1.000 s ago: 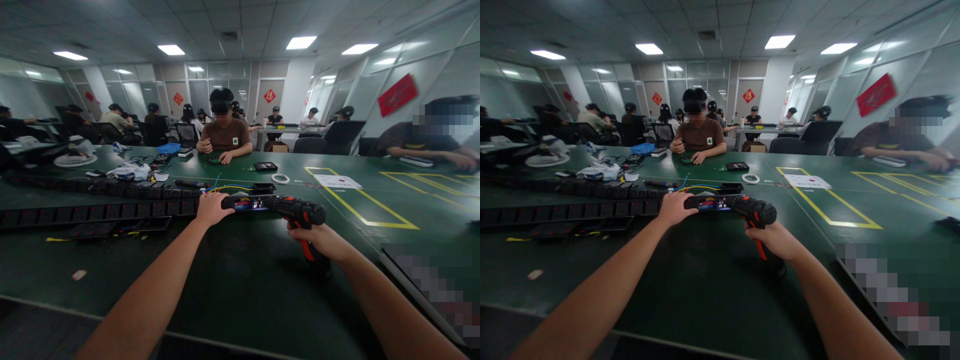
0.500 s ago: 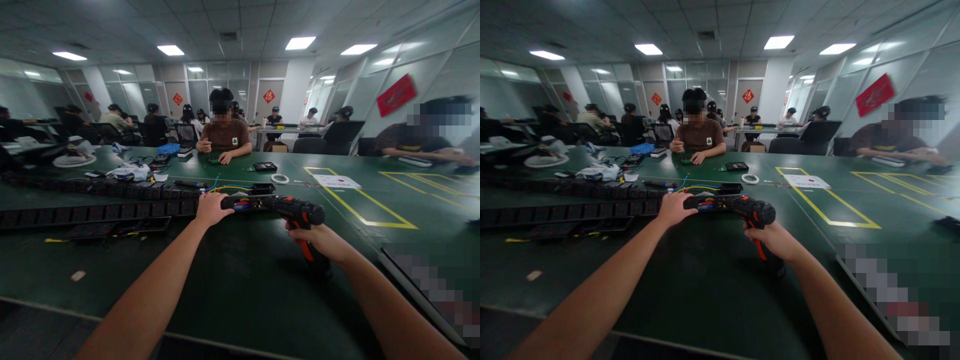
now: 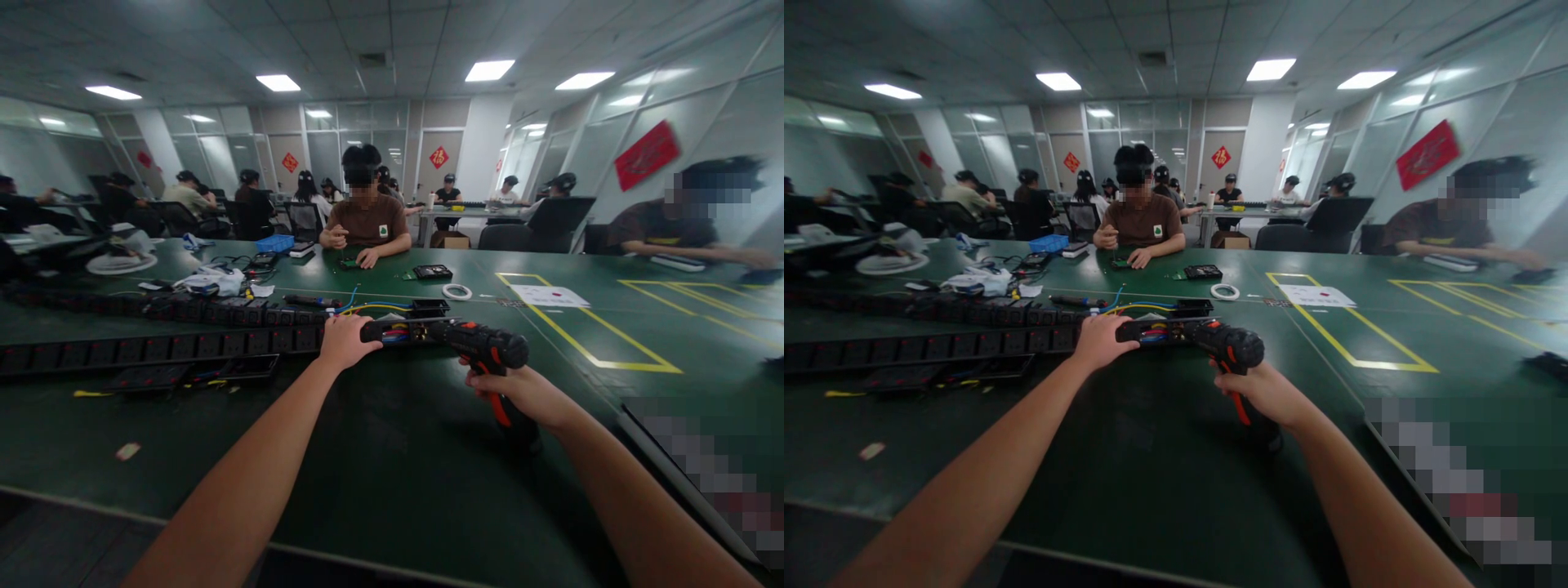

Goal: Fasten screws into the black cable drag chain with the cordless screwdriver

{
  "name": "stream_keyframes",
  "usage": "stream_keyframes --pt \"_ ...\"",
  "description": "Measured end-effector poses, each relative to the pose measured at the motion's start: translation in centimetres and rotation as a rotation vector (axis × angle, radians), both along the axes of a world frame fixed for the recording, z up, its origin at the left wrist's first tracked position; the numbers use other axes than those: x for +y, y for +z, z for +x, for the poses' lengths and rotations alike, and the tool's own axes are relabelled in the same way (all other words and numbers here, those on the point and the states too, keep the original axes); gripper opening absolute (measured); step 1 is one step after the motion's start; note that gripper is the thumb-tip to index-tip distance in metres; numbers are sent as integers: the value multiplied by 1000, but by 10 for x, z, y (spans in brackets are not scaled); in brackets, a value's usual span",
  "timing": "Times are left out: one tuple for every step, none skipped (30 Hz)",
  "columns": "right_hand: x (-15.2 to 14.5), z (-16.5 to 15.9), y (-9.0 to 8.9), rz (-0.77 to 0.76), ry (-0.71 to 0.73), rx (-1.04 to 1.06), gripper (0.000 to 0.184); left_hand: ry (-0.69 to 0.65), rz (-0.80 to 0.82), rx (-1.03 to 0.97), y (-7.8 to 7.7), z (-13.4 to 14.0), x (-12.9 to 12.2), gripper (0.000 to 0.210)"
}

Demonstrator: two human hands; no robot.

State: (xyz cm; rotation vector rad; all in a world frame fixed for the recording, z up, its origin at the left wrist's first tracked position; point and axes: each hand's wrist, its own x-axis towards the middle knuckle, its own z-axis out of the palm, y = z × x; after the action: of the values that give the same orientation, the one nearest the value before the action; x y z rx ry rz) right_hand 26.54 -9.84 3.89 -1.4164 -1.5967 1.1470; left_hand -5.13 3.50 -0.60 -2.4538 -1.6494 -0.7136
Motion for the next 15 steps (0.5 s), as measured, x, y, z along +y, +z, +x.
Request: stream_keyframes --pt "0 0 0 1 -4 -14 37 3 -1 -1 0 0 0 56" --pt "0 1 0 1 -8 -31 34 3 1 -2 1 0 0 55" --pt "0 1 0 0 -9 -46 32 0 4 -2 1 0 -1 55" --pt "0 1 1 -2 -7 -53 31 -2 8 -4 1 0 -1 55" --pt "0 0 1 -3 -2 -48 32 -4 10 -4 1 0 -1 54" --pt "0 0 1 -1 5 -32 34 -5 11 -4 1 0 -1 54" --pt "0 0 1 1 12 -12 38 -4 9 -4 1 0 -1 55" --pt "0 -1 1 3 16 9 41 -2 7 -4 1 0 -1 55" --pt "0 -1 2 5 18 22 42 0 4 -3 1 0 -1 55" --pt "-1 -2 2 8 18 25 42 1 4 -3 2 0 -2 55" --pt "-1 -2 3 11 15 17 40 -1 4 -3 2 0 -2 55" --pt "-1 -3 4 16 13 2 36 -5 5 -4 2 0 -2 55" --pt "-2 -3 4 23 11 -15 33 -9 5 -4 2 1 -2 55" --pt "-2 -4 5 29 9 -32 31 -11 3 -4 2 1 -3 55" --pt "-3 -4 6 32 6 -47 29 -9 0 -3 2 1 -3 55"
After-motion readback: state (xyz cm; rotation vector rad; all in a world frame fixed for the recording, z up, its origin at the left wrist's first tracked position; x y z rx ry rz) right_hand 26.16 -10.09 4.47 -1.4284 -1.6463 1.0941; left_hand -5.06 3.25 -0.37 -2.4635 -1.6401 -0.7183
